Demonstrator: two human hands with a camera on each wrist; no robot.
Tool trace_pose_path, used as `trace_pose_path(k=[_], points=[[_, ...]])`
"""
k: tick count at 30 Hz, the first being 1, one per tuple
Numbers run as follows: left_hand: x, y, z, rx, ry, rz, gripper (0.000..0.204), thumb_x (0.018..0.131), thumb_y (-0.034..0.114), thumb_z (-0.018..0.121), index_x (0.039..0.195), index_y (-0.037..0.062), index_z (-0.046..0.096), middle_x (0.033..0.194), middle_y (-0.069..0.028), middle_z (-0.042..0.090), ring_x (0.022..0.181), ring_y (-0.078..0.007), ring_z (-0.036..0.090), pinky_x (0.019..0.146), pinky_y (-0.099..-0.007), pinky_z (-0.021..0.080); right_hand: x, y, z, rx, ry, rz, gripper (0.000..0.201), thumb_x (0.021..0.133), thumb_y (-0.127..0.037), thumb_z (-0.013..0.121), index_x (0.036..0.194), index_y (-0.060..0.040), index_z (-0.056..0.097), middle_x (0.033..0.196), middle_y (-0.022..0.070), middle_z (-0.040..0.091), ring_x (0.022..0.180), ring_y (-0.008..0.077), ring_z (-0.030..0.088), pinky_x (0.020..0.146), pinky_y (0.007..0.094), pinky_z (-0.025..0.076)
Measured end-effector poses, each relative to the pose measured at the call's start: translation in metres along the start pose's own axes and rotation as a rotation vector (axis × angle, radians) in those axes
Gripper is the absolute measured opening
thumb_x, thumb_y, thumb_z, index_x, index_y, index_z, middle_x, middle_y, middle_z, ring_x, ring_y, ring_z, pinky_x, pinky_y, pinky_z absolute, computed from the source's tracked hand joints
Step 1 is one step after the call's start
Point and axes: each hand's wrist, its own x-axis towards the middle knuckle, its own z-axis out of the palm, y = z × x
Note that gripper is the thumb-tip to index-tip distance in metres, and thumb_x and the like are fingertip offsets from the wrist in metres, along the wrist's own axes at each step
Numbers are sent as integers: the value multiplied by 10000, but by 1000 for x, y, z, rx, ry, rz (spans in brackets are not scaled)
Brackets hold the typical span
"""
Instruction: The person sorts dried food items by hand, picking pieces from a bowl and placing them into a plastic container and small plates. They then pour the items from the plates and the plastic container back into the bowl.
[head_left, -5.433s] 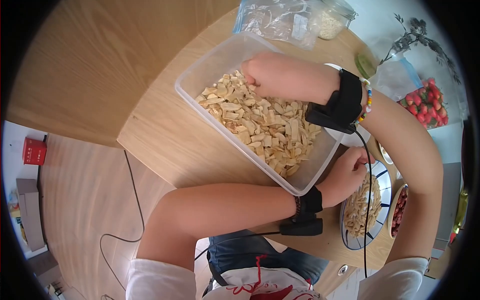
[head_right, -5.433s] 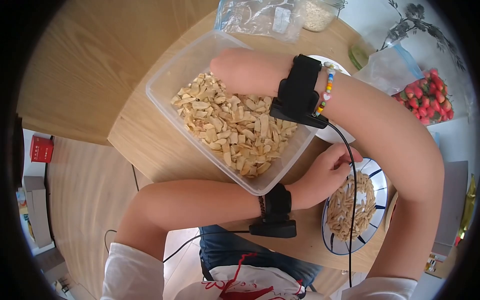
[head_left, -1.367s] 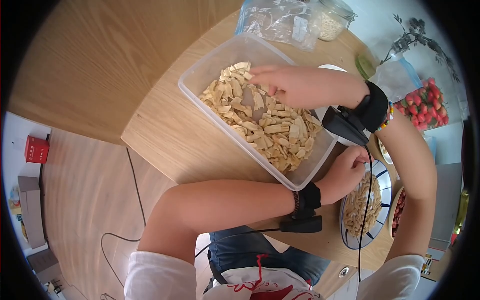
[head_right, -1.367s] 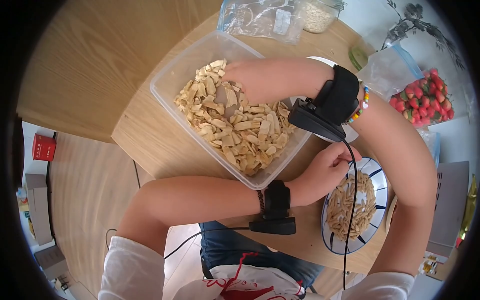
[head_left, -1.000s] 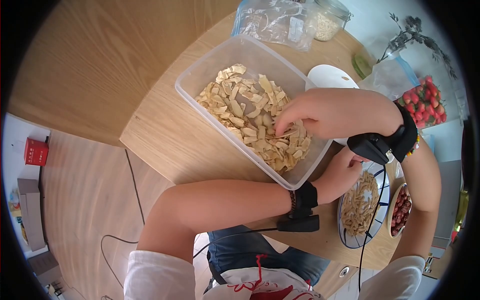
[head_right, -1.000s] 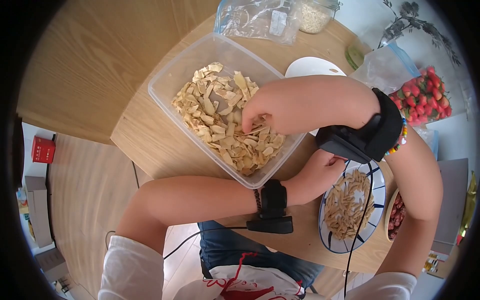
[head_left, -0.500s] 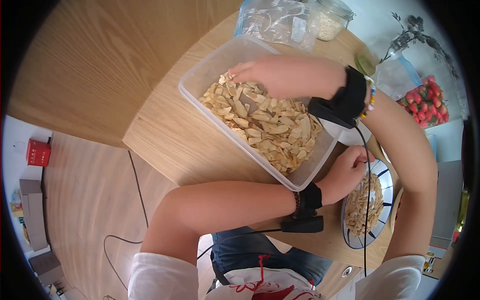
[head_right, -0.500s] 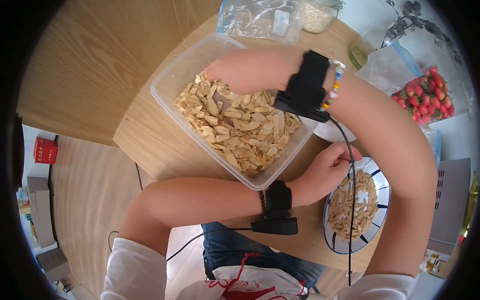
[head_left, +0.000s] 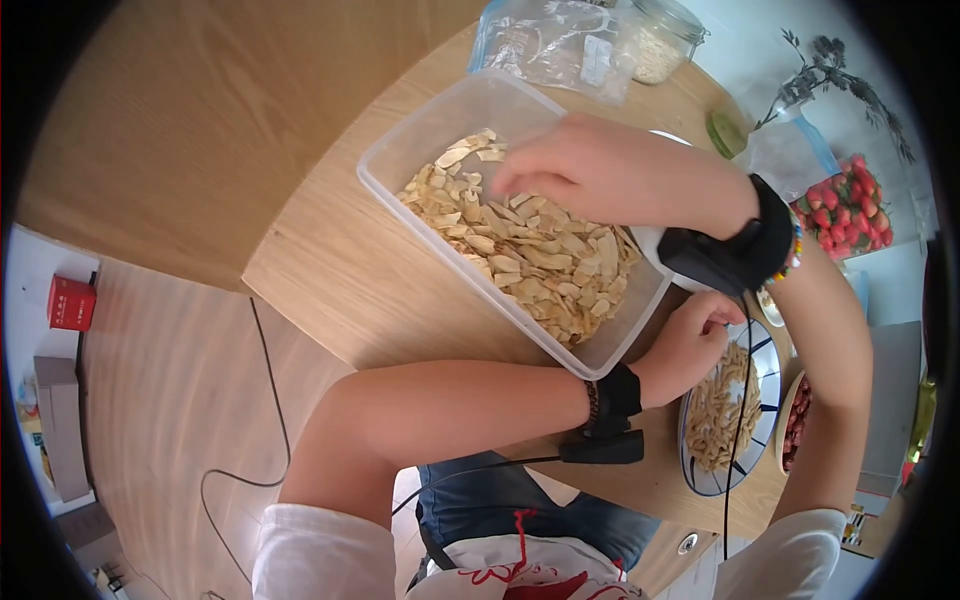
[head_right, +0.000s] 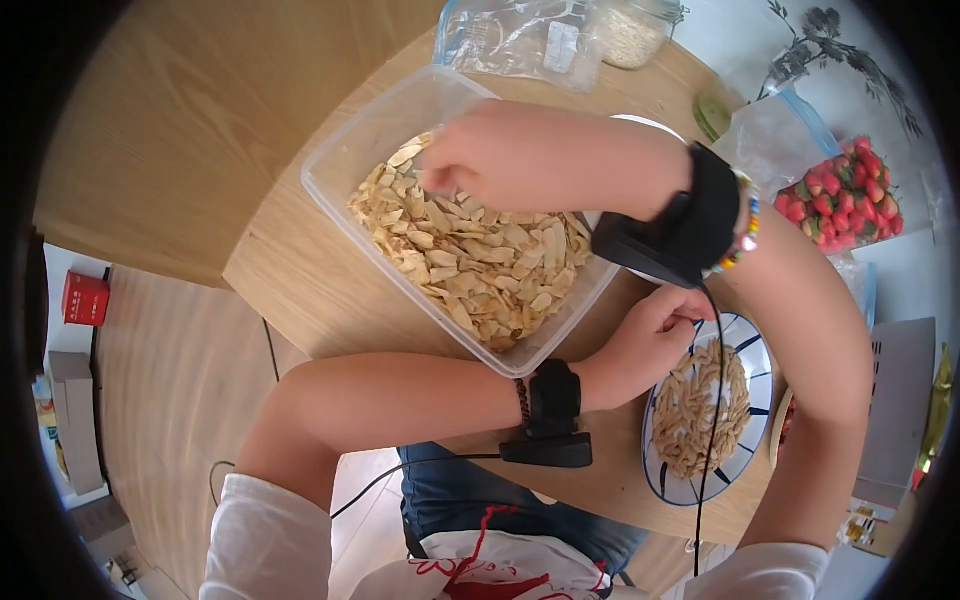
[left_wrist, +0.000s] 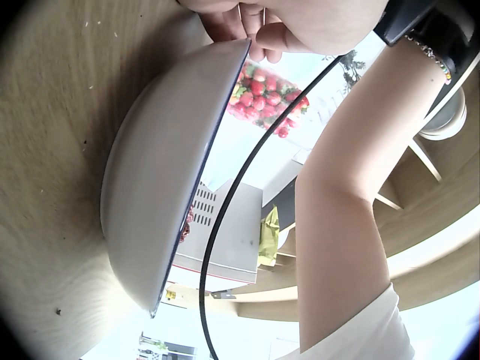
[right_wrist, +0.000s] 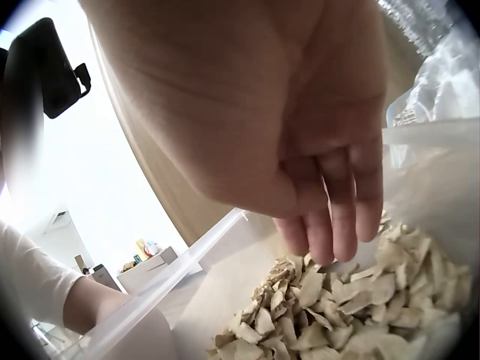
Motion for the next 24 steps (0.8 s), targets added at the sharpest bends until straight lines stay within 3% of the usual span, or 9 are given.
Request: trace_pose_path(k=[2,5,8,11,15,16,17,20,24], points=[[1,-2,-1,-43,-10,4,210,860,-51,415,1035,-5,522,989,-71,571,889,-111,529,806,-249,428,15,8,15,-136,139,-169,393,751,75,415,1098,-28,568,1094,133,597,1003,284,569,836,359,459],[1,-5,1,-49,22,14,211,858,-53,412,1034,-7,518,949,-59,558,854,-96,511,770,-235,423,35,10,33,-48,67,-312,478,729,97,431,1172,-50,533,1266,114,500,1077,294,533,847,360,457],[-1,-2,-1,-54,-8,-25,212,860,-49,401,1036,-12,513,924,-56,552,850,-86,510,750,-232,426,26,10,44,-158,46,-328,530,703,107,460,1201,-65,521,1362,97,416,1133,301,495,863,357,456],[-1,1,-2,-7,2,26,214,866,-39,390,1041,-16,511,913,-47,551,830,-78,507,729,-223,424,9,24,31,-227,-89,-104,539,687,107,486,1196,-64,522,1400,97,373,1149,300,484,875,348,458],[0,-2,-1,22,8,-20,218,872,-23,393,1053,-6,513,936,-53,554,853,-78,502,744,-243,425,-15,21,21,-174,-121,31,539,681,102,499,1206,-22,502,1393,115,383,1179,319,458,915,356,440],[-1,1,-1,25,0,-72,212,877,-16,399,1054,-4,515,948,-55,557,866,-80,501,757,-254,426,-22,27,27,-174,-26,-98,520,688,99,488,1196,-8,506,1378,127,401,1195,324,444,941,365,427],[-1,4,-2,28,-8,-122,205,882,-8,406,1055,-2,516,960,-57,560,880,-81,500,770,-264,427,-27,29,29,-165,-37,-89,510,693,98,484,1191,-5,509,1369,129,411,1196,322,444,946,366,425],[9,-34,3,-11,43,84,153,872,24,432,1013,-20,473,819,-69,534,714,-129,469,665,-293,416,-41,6,23,-136,-57,-76,471,708,92,471,1168,7,525,1330,137,455,1191,313,453,956,368,421],[2,-10,1,23,60,80,188,888,84,476,1045,-19,480,770,-48,517,654,-118,455,616,-300,409,-52,-14,11,-27,-123,129,344,755,24,480,1085,-15,569,1021,136,600,942,323,557,799,377,463]])
